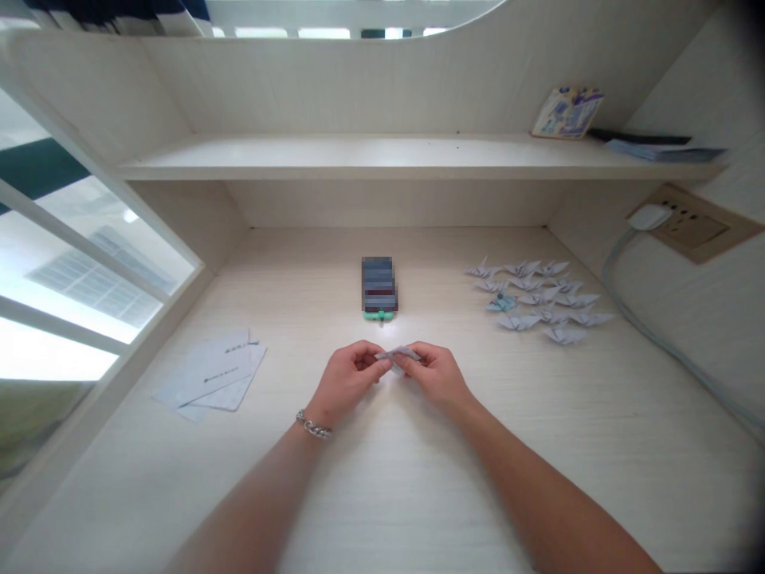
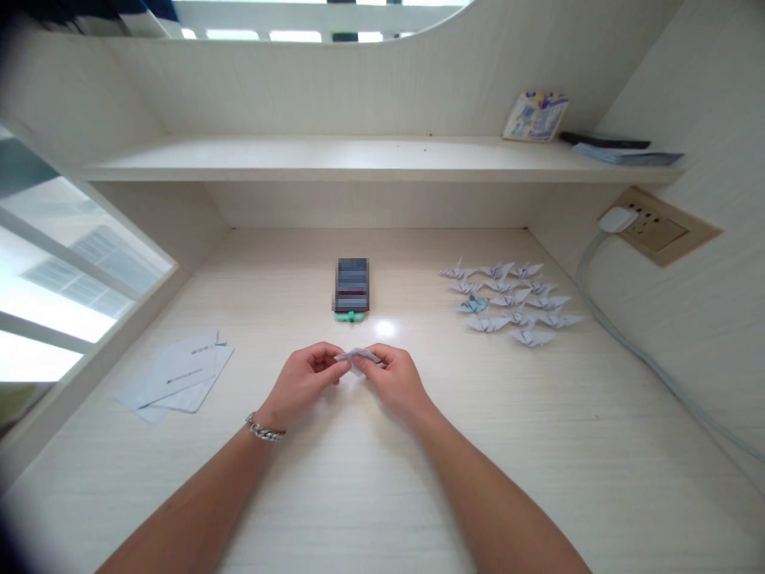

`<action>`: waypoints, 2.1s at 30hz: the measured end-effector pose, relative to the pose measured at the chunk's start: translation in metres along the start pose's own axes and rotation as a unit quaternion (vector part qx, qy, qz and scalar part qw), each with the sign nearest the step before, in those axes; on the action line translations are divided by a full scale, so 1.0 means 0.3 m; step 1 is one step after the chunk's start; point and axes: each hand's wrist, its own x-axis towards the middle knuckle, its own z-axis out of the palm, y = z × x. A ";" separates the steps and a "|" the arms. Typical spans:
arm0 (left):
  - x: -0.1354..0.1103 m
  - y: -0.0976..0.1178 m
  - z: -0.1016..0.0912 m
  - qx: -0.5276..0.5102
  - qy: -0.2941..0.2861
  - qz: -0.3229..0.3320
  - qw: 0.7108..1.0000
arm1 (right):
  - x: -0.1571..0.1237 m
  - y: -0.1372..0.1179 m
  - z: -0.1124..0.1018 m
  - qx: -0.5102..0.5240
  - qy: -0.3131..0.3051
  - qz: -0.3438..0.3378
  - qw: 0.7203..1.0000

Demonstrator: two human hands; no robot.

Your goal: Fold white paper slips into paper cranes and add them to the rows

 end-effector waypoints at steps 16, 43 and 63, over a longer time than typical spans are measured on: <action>-0.009 0.017 0.036 -0.248 0.040 -0.053 0.966 | -0.026 -0.009 0.025 -0.036 0.053 -0.097 0.993; -0.009 0.025 0.024 -0.215 0.032 -0.001 0.976 | -0.025 -0.001 0.018 -0.030 0.085 -0.124 0.988; -0.008 0.015 0.030 -0.155 0.093 -0.012 0.983 | -0.026 0.020 0.012 -0.161 0.100 -0.209 0.959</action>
